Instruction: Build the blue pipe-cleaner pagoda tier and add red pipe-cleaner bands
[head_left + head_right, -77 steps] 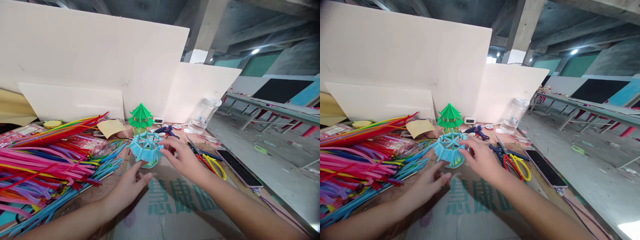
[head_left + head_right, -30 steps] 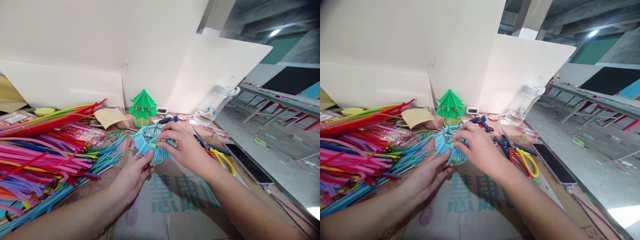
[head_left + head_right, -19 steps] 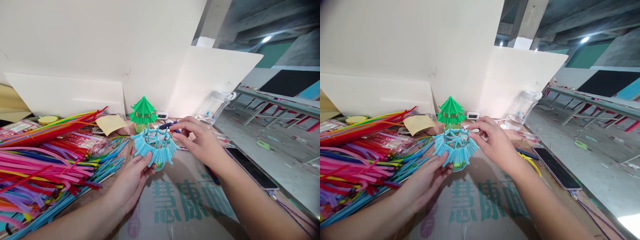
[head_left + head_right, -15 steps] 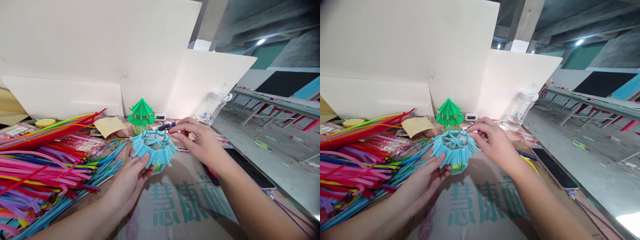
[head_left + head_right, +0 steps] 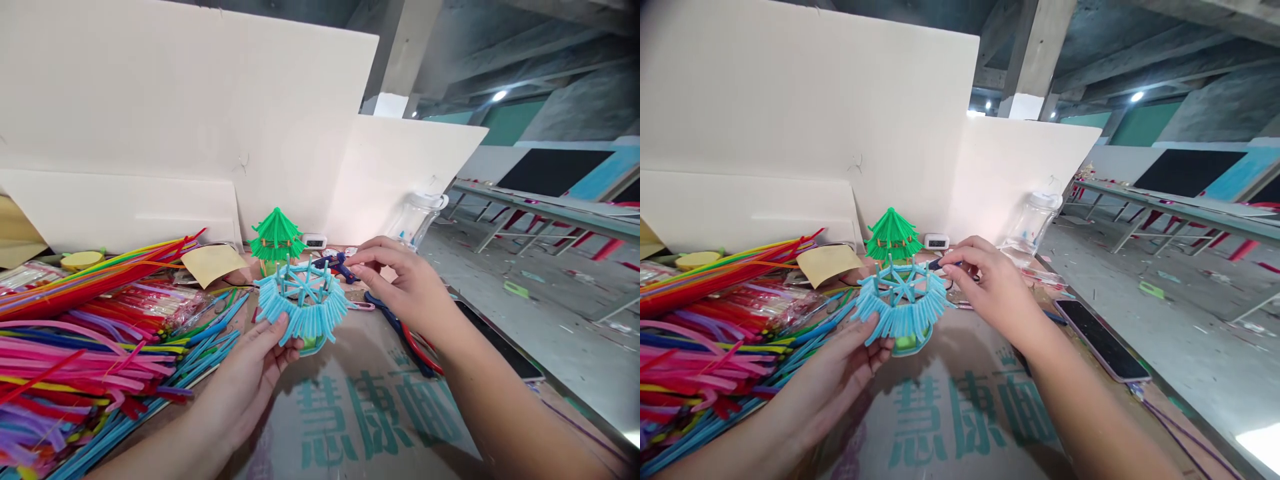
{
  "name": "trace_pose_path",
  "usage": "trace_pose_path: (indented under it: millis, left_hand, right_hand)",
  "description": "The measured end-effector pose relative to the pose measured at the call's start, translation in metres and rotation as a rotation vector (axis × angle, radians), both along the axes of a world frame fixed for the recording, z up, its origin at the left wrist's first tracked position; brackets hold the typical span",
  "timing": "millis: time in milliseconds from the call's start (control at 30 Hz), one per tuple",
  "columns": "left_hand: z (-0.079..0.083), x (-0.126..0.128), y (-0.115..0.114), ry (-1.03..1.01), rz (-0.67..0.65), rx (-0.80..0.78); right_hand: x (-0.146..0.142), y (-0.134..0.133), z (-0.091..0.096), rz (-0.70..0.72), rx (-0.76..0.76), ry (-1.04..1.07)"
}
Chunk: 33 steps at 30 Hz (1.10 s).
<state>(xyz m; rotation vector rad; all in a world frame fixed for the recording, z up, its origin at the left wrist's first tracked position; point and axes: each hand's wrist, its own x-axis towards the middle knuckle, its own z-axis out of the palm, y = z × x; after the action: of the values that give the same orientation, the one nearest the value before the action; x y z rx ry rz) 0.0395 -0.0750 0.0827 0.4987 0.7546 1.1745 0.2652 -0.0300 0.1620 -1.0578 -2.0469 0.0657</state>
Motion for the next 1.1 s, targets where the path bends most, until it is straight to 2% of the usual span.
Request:
trace_pose_path:
  millis: [300,867,1100]
  left_hand:
    - [-0.009,0.005,-0.005,0.019,-0.014,0.036]
    - [0.005,0.01,-0.013,0.043,0.076,0.028]
    - [0.006,0.011,-0.014,0.073,0.037,0.057]
  right_hand:
    - [-0.003,0.0,-0.003,0.025,-0.013,-0.02]
    - [0.001,0.004,-0.004,0.017,-0.023,-0.077]
    - [0.001,0.004,-0.006,-0.028,-0.049,0.004]
